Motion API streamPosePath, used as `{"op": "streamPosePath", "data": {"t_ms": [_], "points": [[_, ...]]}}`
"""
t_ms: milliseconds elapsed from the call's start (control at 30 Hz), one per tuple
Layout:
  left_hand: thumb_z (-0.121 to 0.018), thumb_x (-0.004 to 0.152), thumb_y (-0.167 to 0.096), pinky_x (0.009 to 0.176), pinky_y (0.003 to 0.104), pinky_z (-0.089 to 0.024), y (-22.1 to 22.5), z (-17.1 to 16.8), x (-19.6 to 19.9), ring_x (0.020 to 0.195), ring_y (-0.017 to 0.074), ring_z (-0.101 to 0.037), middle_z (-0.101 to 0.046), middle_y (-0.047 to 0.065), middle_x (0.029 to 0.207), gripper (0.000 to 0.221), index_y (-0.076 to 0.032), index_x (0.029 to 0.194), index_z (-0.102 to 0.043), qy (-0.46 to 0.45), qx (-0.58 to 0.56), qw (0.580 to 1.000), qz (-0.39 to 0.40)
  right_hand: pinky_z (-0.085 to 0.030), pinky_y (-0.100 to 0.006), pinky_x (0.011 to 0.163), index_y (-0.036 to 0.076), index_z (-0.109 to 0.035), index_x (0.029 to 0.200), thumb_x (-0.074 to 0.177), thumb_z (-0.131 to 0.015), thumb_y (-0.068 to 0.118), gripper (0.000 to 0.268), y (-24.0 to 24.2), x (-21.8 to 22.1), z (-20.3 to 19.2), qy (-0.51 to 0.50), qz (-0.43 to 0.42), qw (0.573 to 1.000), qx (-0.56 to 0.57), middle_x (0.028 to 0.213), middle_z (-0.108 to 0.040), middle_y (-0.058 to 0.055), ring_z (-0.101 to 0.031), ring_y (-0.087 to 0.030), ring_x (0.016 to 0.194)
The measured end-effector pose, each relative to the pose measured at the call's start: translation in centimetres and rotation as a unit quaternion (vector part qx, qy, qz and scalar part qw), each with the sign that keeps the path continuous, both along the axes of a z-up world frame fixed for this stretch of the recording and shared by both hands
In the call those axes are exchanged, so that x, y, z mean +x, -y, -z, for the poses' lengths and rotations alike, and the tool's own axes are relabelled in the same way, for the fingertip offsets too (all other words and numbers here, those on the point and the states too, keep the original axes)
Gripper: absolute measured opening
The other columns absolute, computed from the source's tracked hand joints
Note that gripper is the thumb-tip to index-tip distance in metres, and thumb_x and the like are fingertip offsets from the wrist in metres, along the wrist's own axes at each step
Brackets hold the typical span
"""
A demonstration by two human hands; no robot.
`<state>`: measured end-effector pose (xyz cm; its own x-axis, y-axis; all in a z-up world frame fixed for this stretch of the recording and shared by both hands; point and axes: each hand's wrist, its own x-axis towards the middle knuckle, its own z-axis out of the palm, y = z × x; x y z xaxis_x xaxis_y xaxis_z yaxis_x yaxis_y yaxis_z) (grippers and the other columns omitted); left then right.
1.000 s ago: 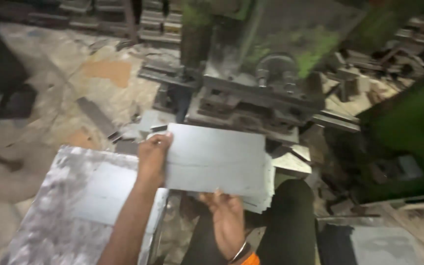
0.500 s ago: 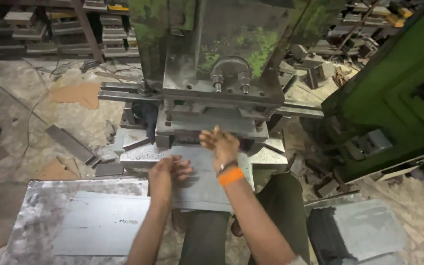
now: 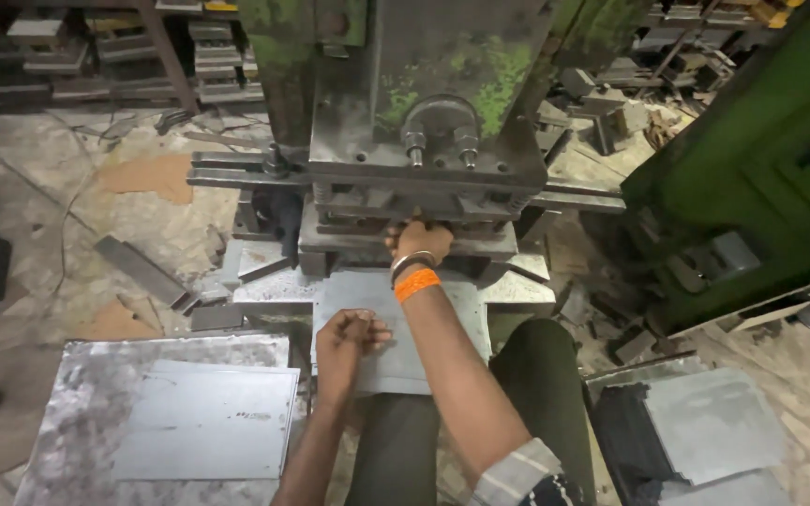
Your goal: Placing metal sheets into a stamping press and operating the machine to process them.
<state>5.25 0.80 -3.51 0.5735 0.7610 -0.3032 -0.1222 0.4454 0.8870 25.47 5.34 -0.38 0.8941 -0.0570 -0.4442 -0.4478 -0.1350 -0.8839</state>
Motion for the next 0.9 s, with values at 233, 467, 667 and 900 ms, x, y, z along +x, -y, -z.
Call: {"op": "streamPosePath", "data": {"t_ms": [233,467,667,900], "points": [[-0.059,0.102,-0.013,0.067,0.03,-0.061,0.1,-0.2,0.6,0.078,0.0249,-0.077,-0.077,0.021,0.091,0.019,0.002,0.107,-0.071,-0.029,0.019,0.999,0.027,-0.049,-0.028,0.035,0.0,-0.064,0.097,0.097,-0.065,0.031,0.031,4.4,-2.9,-1.4,0.105,-0.124,0.975,0.148,0.065,-0.071,-0.02,-0.066,-0.025,0.043],[-0.059,0.105,-0.012,0.068,0.031,-0.061,0.5,-0.4,0.2,0.078,0.0239,-0.076,-0.077,0.021,0.091,0.019,0.003,0.107,-0.071,-0.038,0.063,0.997,0.024,-0.046,-0.027,0.03,0.0,-0.065,0.092,0.095,-0.067,0.023,0.023,4.4,-3.0,-0.8,0.108,-0.103,0.97,0.19,0.065,-0.071,-0.022,-0.063,-0.024,0.037],[-0.058,0.104,-0.013,0.066,0.025,-0.059,1.2,-0.7,0.2,0.075,0.0178,-0.073,-0.075,0.015,0.087,0.018,0.0,0.104,-0.07,-0.037,0.066,0.997,0.016,-0.046,-0.03,0.029,0.002,-0.066,0.094,0.094,-0.067,0.023,0.021,4.2,-2.1,0.8,0.119,-0.107,0.966,0.201,0.066,-0.072,-0.022,-0.063,-0.026,0.037],[-0.058,0.103,-0.013,0.062,0.023,-0.059,1.3,-0.5,0.2,0.071,0.0166,-0.074,-0.076,0.014,0.083,0.017,-0.001,0.101,-0.07,-0.049,0.093,0.994,0.019,-0.044,-0.027,0.029,0.009,-0.064,0.091,0.093,-0.061,0.016,0.008,3.0,1.2,3.1,0.085,-0.099,0.974,0.186,0.066,-0.073,-0.017,-0.061,-0.022,0.037]]}}
